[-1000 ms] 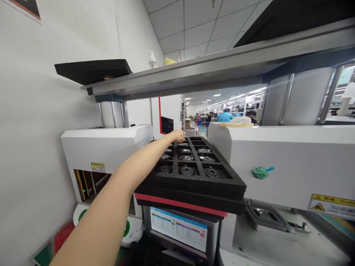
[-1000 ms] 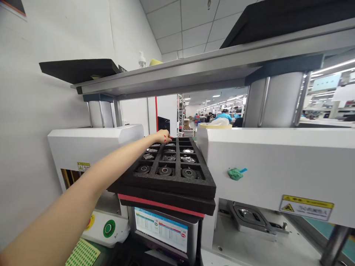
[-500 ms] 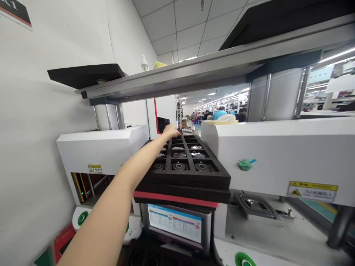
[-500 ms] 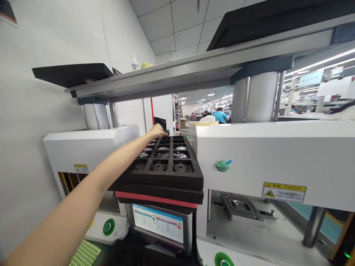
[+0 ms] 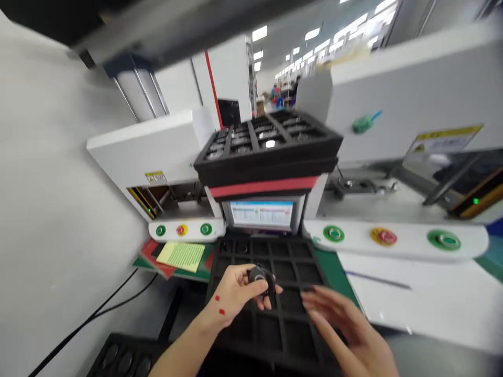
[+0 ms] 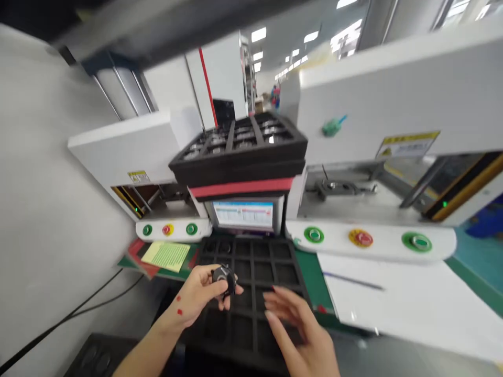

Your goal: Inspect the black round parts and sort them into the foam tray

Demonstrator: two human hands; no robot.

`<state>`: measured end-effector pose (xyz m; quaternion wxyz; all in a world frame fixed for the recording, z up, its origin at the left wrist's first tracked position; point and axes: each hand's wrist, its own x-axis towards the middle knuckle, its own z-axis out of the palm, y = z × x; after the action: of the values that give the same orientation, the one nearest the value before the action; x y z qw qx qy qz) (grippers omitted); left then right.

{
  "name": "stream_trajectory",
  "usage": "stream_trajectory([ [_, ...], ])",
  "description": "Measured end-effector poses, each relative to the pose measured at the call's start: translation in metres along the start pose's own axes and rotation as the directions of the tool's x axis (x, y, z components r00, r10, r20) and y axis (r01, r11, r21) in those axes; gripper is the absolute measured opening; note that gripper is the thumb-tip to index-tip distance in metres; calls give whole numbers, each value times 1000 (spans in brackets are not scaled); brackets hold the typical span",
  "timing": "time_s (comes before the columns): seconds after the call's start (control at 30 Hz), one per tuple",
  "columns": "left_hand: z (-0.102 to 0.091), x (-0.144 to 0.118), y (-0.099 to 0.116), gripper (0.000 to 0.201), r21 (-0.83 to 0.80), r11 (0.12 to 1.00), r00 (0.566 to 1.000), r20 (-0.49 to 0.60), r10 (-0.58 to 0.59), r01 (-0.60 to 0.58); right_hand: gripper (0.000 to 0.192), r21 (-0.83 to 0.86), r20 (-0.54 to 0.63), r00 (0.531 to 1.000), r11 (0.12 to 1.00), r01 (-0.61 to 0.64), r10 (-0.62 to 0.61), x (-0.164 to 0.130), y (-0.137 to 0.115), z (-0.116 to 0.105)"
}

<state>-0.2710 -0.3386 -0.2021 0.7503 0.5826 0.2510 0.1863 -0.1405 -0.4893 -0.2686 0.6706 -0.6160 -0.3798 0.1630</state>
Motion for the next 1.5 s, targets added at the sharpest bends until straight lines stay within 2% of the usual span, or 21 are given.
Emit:
stream_trajectory([
  [0.1, 5, -14, -46, 48, -41, 998, 997, -68, -47, 45, 30, 25, -19, 999, 999, 32, -31, -7, -3, 25],
  [0.23, 8, -34, -83, 49, -39, 998, 990, -126, -56, 52, 31, -10, -48, 998, 999, -41, 40, -29, 13, 45],
  [0.37, 7, -54, -115, 37, -11, 996, 994, -65, -91, 91, 30, -95, -57, 998, 995, -43, 38, -55, 37, 43],
  [0.47, 7, -62, -131, 25, 116, 987, 993, -45, -111, 115, 32, -159, -8, 998, 985, -64, 64, -67, 49, 36],
  [0.57, 8, -64, -140, 28, 211, 974, 996, -54, -76, 86, 31, -216, -32, 997, 974, -74, 69, -75, 54, 31],
  [0.67, 10, -65, -145, 32, 170, 980, 993, -64, -97, 107, 30, -213, -15, 1000, 977, -20, 17, -78, 56, 28],
  [0.83, 13, -62, -151, 35, -48, 984, 974, -142, -179, 173, 34, -86, 133, 975, 978, 191, -178, -70, 58, 26],
  [0.9, 13, -57, -153, 40, -176, 968, 972, -123, -200, 177, 35, -66, 162, 958, 966, 251, -238, -66, 56, 26],
  [1.0, 11, -49, -157, 48, -404, 896, 976, -34, -216, 184, 43, -53, 173, 948, 958, 281, -268, -66, 48, 26],
  [1.1, 9, -41, -161, 46, -506, 836, 962, -45, -271, 212, 50, -48, 244, 935, 959, 278, -259, -68, 42, 19],
  [1.13, 9, -39, -162, 43, -507, 832, 952, -67, -299, 225, 47, -54, 243, 940, 965, 258, -238, -67, 42, 14],
  [1.17, 8, -37, -162, 40, -500, 834, 944, -88, -318, 234, 44, -64, 195, 957, 971, 231, -215, -63, 46, 8],
  [1.23, 7, -35, -163, 37, -483, 843, 936, -118, -331, 237, 35, -87, -39, 990, 988, 131, -135, -47, 62, -11],
  [1.3, 7, -34, -163, 35, -476, 849, 936, -132, -325, 228, 38, -63, -314, 949, 998, 4, -24, -21, 89, -34],
  [1.4, 8, -32, -162, 33, -472, 852, 941, -117, -316, 227, 38, -50, -276, 950, 986, -162, 142, 20, 135, -62],
  [1.5, 10, -31, -159, 32, -452, 860, 948, -84, -307, 239, 42, -82, -261, 942, 967, -241, 212, 45, 171, -73],
])
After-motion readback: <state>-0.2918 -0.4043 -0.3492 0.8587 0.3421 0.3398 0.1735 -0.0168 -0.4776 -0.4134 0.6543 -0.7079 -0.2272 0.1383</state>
